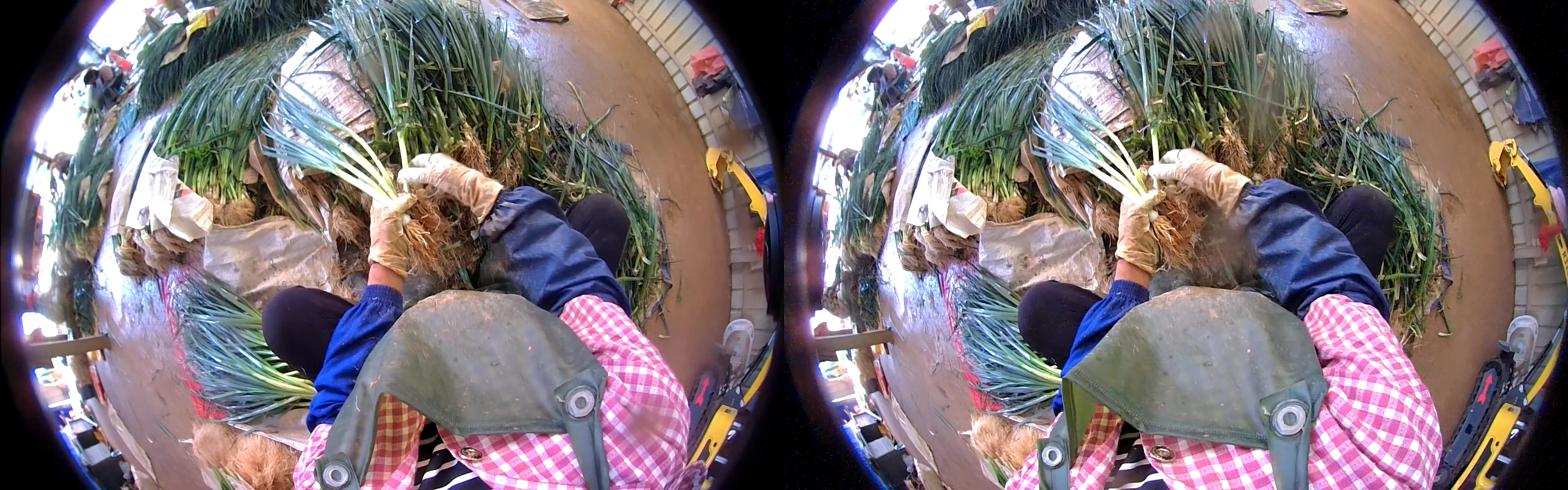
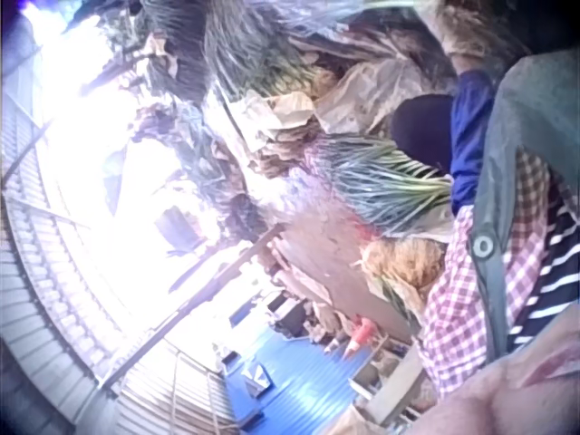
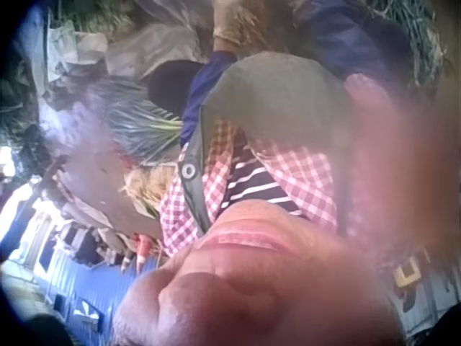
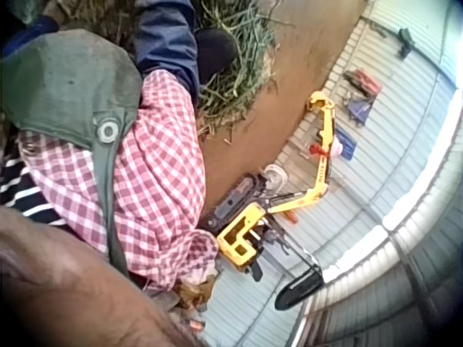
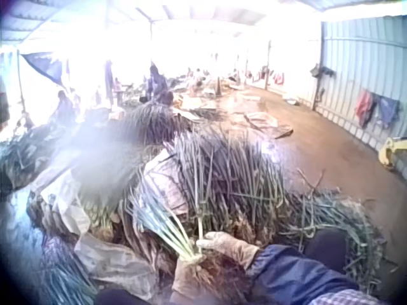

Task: The person sorts scallions by hand, picking up bunches, removing outer leaves and dirt, and placing them onto a pile.

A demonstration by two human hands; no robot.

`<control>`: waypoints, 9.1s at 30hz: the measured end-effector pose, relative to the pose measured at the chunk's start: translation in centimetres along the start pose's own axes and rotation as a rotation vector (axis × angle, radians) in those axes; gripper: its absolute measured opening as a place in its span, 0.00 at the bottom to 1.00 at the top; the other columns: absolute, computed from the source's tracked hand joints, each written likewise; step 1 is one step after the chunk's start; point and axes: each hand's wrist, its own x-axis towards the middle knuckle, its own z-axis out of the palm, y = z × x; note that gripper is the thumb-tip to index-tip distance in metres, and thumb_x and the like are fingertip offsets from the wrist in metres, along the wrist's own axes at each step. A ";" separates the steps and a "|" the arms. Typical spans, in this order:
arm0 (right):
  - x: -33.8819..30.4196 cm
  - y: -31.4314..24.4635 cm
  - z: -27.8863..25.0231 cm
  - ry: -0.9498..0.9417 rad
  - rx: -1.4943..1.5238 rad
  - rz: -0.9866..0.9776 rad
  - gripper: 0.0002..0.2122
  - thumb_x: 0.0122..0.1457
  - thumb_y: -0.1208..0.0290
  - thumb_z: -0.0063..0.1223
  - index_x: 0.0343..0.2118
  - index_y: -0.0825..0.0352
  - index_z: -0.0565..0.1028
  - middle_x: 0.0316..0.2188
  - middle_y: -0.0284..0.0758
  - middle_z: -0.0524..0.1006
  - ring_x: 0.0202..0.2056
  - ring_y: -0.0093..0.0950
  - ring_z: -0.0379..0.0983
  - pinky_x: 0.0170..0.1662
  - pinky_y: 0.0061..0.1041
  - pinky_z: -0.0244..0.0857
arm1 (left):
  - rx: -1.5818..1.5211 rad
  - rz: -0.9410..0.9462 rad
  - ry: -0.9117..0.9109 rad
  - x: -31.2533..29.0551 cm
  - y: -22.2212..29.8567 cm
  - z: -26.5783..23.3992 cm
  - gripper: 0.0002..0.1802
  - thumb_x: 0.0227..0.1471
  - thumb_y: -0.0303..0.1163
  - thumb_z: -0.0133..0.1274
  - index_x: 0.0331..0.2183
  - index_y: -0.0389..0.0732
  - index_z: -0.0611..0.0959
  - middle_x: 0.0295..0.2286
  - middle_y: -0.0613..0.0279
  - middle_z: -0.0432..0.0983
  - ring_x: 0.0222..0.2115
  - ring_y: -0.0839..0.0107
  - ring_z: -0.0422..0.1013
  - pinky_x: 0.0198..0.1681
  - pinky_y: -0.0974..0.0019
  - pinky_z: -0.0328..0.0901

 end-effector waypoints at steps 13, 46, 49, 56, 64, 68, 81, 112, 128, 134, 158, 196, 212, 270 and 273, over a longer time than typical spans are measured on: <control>10.9 -0.6 -0.2 0.348 0.589 0.039 0.08 0.57 0.72 0.45 0.29 0.68 0.76 0.23 0.40 0.78 0.18 0.27 0.70 0.15 0.27 0.65 | 0.055 -0.064 0.032 -1.0 2.2 0.7 0.13 0.48 0.26 0.56 0.38 0.31 0.78 0.23 0.62 0.75 0.16 0.75 0.70 0.18 0.75 0.63; 3.1 7.1 -13.8 1.072 -0.313 0.151 0.20 0.51 0.61 0.55 0.47 0.63 0.70 0.41 0.42 0.72 0.46 0.38 0.68 0.49 0.33 0.62 | -0.150 -0.405 -0.008 1.0 -0.6 3.6 0.06 0.48 0.26 0.56 0.32 0.39 0.79 0.25 0.66 0.74 0.24 0.72 0.71 0.25 0.71 0.68; 3.6 9.4 -15.5 1.109 -0.829 0.307 0.23 0.50 0.56 0.58 0.47 0.63 0.69 0.40 0.41 0.74 0.42 0.38 0.72 0.46 0.33 0.65 | -0.156 -0.354 -0.043 1.6 -1.2 4.8 0.10 0.47 0.24 0.57 0.35 0.35 0.78 0.26 0.63 0.75 0.22 0.72 0.72 0.23 0.72 0.67; 1.1 -0.6 -19.5 1.094 -0.073 -0.056 0.14 0.54 0.71 0.52 0.42 0.70 0.70 0.32 0.39 0.76 0.27 0.23 0.72 0.25 0.19 0.67 | -0.240 -0.331 -0.188 1.2 -0.5 3.3 0.13 0.48 0.21 0.51 0.39 0.30 0.76 0.32 0.50 0.77 0.34 0.60 0.76 0.36 0.64 0.74; 1.9 -4.6 -13.2 0.271 0.489 -0.184 0.09 0.62 0.65 0.45 0.37 0.65 0.71 0.23 0.24 0.73 0.24 0.14 0.68 0.23 0.11 0.62 | -0.355 -0.242 -0.207 0.8 -0.5 3.4 0.26 0.46 0.21 0.44 0.50 0.28 0.68 0.40 0.47 0.74 0.35 0.61 0.75 0.31 0.64 0.75; 4.3 -2.1 -8.3 0.216 0.683 -0.046 0.10 0.61 0.61 0.46 0.36 0.63 0.72 0.25 0.26 0.73 0.25 0.21 0.70 0.25 0.17 0.65 | -0.368 -0.247 -0.256 1.1 -1.2 2.9 0.24 0.47 0.21 0.46 0.49 0.30 0.70 0.38 0.52 0.75 0.35 0.66 0.73 0.29 0.68 0.72; 3.3 1.4 -4.1 0.247 0.225 -0.098 0.15 0.58 0.57 0.51 0.35 0.65 0.76 0.30 0.31 0.78 0.26 0.19 0.72 0.27 0.16 0.65 | -0.382 -0.384 -0.081 1.8 -4.5 2.9 0.06 0.48 0.30 0.56 0.31 0.39 0.81 0.19 0.72 0.70 0.16 0.80 0.64 0.17 0.76 0.57; 8.1 -1.3 -4.5 0.423 0.236 -0.145 0.11 0.56 0.63 0.54 0.25 0.65 0.78 0.17 0.28 0.76 0.16 0.19 0.66 0.21 0.18 0.59 | -0.622 -0.412 -0.259 0.2 -1.9 3.0 0.13 0.53 0.26 0.48 0.41 0.32 0.74 0.33 0.53 0.76 0.31 0.63 0.75 0.34 0.64 0.72; -0.3 -4.3 -2.3 -0.066 0.420 -0.345 0.15 0.58 0.59 0.48 0.28 0.69 0.75 0.23 0.30 0.76 0.18 0.17 0.65 0.21 0.18 0.60 | -0.611 -0.260 -0.018 0.4 -0.3 2.5 0.13 0.53 0.25 0.49 0.42 0.36 0.74 0.22 0.61 0.71 0.22 0.71 0.71 0.22 0.72 0.68; -5.9 -3.9 -6.8 -0.053 0.783 -0.615 0.13 0.58 0.61 0.47 0.28 0.68 0.73 0.26 0.37 0.76 0.25 0.24 0.73 0.29 0.22 0.69 | -0.547 -0.209 -0.078 0.1 -0.4 2.6 0.19 0.52 0.25 0.48 0.47 0.35 0.71 0.27 0.57 0.74 0.25 0.70 0.72 0.26 0.72 0.69; -2.7 -2.8 -2.8 0.050 0.390 -0.077 0.11 0.58 0.65 0.48 0.29 0.70 0.75 0.20 0.38 0.75 0.14 0.24 0.68 0.18 0.20 0.62 | -0.543 -0.307 -0.247 -2.0 -0.8 3.4 0.18 0.54 0.34 0.49 0.46 0.37 0.73 0.33 0.55 0.77 0.33 0.61 0.74 0.36 0.59 0.72; -2.7 -5.6 -0.3 -0.401 -0.375 0.238 0.03 0.51 0.71 0.55 0.27 0.63 0.75 0.13 0.23 0.68 0.11 0.14 0.59 0.15 0.16 0.53 | -0.620 -0.168 -0.074 -0.2 -3.6 1.5 0.18 0.56 0.44 0.46 0.43 0.43 0.74 0.38 0.59 0.74 0.36 0.68 0.72 0.37 0.64 0.70; -23.3 -5.3 -20.0 0.365 -0.149 0.227 0.21 0.54 0.60 0.55 0.46 0.70 0.71 0.32 0.37 0.79 0.34 0.20 0.76 0.25 0.18 0.64 | -0.514 -0.026 -0.079 1.0 -1.7 0.9 0.22 0.48 0.26 0.50 0.48 0.34 0.71 0.33 0.59 0.74 0.27 0.65 0.74 0.31 0.64 0.73; -3.1 1.6 0.4 0.068 -0.756 -0.450 0.12 0.54 0.61 0.54 0.39 0.57 0.77 0.31 0.35 0.78 0.35 0.30 0.74 0.39 0.27 0.66 | -0.618 -0.236 -0.182 1.0 -2.5 1.2 0.20 0.59 0.41 0.45 0.44 0.34 0.75 0.35 0.60 0.76 0.34 0.72 0.73 0.38 0.68 0.69; -5.4 0.9 2.1 0.051 -1.092 -0.645 0.07 0.50 0.61 0.55 0.25 0.58 0.73 0.21 0.32 0.73 0.26 0.33 0.73 0.34 0.29 0.68 | -0.411 -0.207 -0.218 -1.0 -0.3 1.8 0.21 0.57 0.38 0.48 0.46 0.31 0.74 0.37 0.59 0.75 0.37 0.70 0.72 0.39 0.67 0.69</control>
